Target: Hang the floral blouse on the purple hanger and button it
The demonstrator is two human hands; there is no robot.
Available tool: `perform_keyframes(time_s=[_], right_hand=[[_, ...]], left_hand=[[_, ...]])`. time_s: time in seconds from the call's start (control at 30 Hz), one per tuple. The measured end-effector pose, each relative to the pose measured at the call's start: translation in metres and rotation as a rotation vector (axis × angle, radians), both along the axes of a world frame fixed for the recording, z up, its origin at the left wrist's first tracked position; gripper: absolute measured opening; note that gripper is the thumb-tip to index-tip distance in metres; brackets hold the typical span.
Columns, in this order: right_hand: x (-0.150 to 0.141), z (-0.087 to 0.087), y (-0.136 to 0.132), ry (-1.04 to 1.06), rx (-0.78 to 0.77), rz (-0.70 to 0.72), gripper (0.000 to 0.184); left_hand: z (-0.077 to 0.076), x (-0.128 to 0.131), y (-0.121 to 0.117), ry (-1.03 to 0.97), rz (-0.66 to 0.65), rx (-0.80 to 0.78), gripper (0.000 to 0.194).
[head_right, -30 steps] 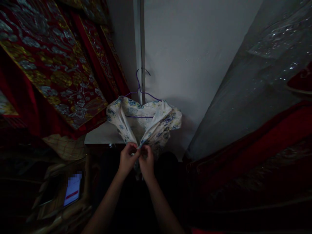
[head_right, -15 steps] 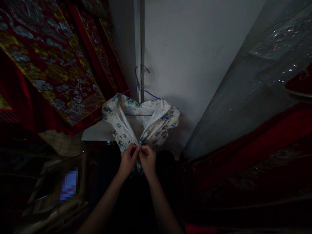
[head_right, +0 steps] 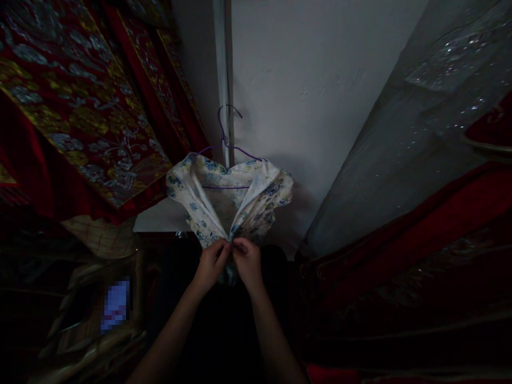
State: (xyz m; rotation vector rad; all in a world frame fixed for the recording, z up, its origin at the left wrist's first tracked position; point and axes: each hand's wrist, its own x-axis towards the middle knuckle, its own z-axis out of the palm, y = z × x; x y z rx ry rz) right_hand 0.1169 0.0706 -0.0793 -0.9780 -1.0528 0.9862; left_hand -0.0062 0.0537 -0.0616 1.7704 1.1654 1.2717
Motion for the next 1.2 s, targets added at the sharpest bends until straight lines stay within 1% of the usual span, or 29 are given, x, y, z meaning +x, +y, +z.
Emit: perform_keyframes(time_s=[0.07,0.13,0.17,0.23,0.3,0.37,0.4,0.43,0.47,0.5,0.53,0.6,0.63,0.67,0.7,0.73,0.77,0.87,0.9,0.93,0.97,1.0,1.03,1.1,1.13,1.2], right_hand=[[0.000,0.000,-0.003,0.009,0.000,-0.002,0.010],[0.000,0.000,-0.005,0.006,-0.005,0.002,0.011],[0.001,0.000,-0.005,-0.002,-0.007,0.000,0.012],[0.006,-0.001,-0.004,-0.029,-0.006,-0.015,0.013],[0.013,-0.003,0.001,-0.048,-0.007,-0.030,0.015],[0.021,-0.004,0.005,-0.062,-0.011,-0.039,0.019],[0.025,-0.006,0.007,-0.071,-0.013,-0.039,0.020],[0.029,-0.008,0.008,-0.083,-0.011,-0.039,0.021],[0.031,-0.011,0.008,-0.100,-0.005,-0.035,0.022],[0.034,-0.013,0.008,-0.121,0.004,-0.027,0.023],[0.036,-0.015,0.007,-0.145,0.015,-0.013,0.023],[0.039,-0.015,0.007,-0.203,0.043,0.021,0.023],[0.040,-0.009,0.008,-0.231,0.060,0.042,0.022],[0.042,0.000,0.011,-0.251,0.081,0.061,0.022],[0.044,0.014,0.015,-0.260,0.113,0.075,0.025],[0.045,0.032,0.021,-0.259,0.155,0.086,0.030],[0.045,0.054,0.029,-0.246,0.217,0.080,0.035],[0.042,0.127,0.056,-0.244,0.477,0.042,0.047],[0.039,0.148,0.065,-0.283,0.540,0.035,0.047],[0.037,0.167,0.073,-0.341,0.584,0.027,0.043],[0.034,0.181,0.080,-0.417,0.615,0.027,0.033],[0.031,0.192,0.086,-0.495,0.642,0.016,0.025],[0.029,0.199,0.089,-0.564,0.663,-0.001,0.021],[0.026,0.207,0.092,-0.628,0.702,-0.055,0.024],[0.025,0.209,0.092,-0.615,0.719,-0.086,0.025],[0.029,0.213,0.090,-0.511,0.749,-0.145,0.026]], left_hand=[[0.010,0.005,0.000,-0.167,-0.008,-0.049,0.030],[0.031,0.009,0.009,-0.352,-0.001,-0.102,0.033],[0.045,0.011,0.017,-0.431,0.000,-0.126,0.034],[0.083,0.012,0.038,-0.562,-0.017,-0.162,0.036],[0.124,0.013,0.062,-0.618,-0.091,-0.147,0.034],[0.161,0.014,0.083,-0.634,-0.135,-0.119,0.031],[0.175,0.015,0.091,-0.634,-0.146,-0.105,0.030],[0.185,0.017,0.097,-0.628,-0.153,-0.095,0.029],[0.191,0.019,0.100,-0.620,-0.156,-0.086,0.029],[0.193,0.021,0.102,-0.613,-0.155,-0.075,0.029],[0.192,0.022,0.102,-0.607,-0.151,-0.063,0.028],[0.184,0.023,0.100,-0.597,-0.139,-0.021,0.027],[0.179,0.022,0.098,-0.583,-0.138,0.003,0.027],[0.174,0.020,0.097,-0.560,-0.140,0.025,0.027],[0.170,0.018,0.096,-0.531,-0.143,0.049,0.028],[0.168,0.015,0.095,-0.494,-0.148,0.072,0.028],[0.167,0.012,0.094,-0.455,-0.155,0.095,0.029],[0.168,0.006,0.091,-0.341,-0.172,0.166,0.029],[0.169,0.004,0.089,-0.307,-0.176,0.183,0.029],[0.170,0.003,0.088,-0.276,-0.175,0.195,0.028],[0.171,0.001,0.087,-0.245,-0.166,0.203,0.028],[0.170,-0.002,0.087,-0.215,-0.150,0.213,0.027],[0.168,-0.004,0.087,-0.181,-0.127,0.223,0.027],[0.158,-0.010,0.089,-0.098,-0.081,0.236,0.027],[0.150,-0.012,0.091,-0.061,-0.062,0.236,0.027],[0.130,-0.014,0.094,0.007,-0.059,0.211,0.027]])
